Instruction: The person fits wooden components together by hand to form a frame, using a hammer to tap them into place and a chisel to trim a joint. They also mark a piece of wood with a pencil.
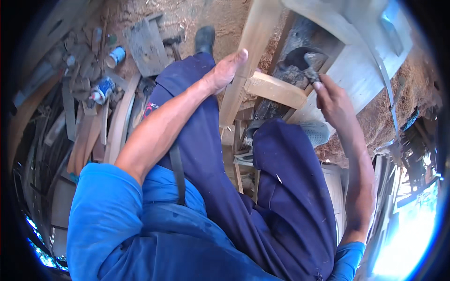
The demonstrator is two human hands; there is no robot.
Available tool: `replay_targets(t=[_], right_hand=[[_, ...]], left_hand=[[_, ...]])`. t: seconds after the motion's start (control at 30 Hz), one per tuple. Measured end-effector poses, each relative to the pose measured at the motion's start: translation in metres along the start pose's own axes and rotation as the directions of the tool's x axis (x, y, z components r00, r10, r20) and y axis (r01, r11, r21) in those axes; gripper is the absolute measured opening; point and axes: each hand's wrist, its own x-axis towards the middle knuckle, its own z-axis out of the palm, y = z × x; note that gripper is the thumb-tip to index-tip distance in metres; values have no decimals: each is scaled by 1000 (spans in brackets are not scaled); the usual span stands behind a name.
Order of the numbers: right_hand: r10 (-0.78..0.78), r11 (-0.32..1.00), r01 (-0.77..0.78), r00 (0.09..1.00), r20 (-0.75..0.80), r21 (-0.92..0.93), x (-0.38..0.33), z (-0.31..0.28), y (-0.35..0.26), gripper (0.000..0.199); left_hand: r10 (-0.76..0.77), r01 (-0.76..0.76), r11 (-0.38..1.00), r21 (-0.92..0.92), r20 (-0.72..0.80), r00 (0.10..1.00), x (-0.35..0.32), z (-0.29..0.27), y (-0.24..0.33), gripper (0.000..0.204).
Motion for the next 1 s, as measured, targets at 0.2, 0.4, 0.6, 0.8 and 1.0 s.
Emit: replay_targets(t=[0.2,0.4,0.6,0.8,1.0], right_hand=[[-24,992,24,1000,0,-121,-3,14,6,33],[-6,999,5,999,-38,-34,1,25,-20,33],[-80,964,95,994,71,-249,10,35,-6,32],[84,988,-71,992,89,-139,9,22,-27,33],[-166,952,187,980,106,-242,15,32,-13,30]], left_hand=[[50,-36,992,124,-109,993,-31,12,-42,100],[-76,77,995,-63,16,997,-29,3,-52,108],[-50,53,998,31,-91,995,-24,8,-53,108],[5,-3,1000,30,-97,995,-26,8,-59,109],[-40,42,999,20,-101,994,-29,6,-55,109]])
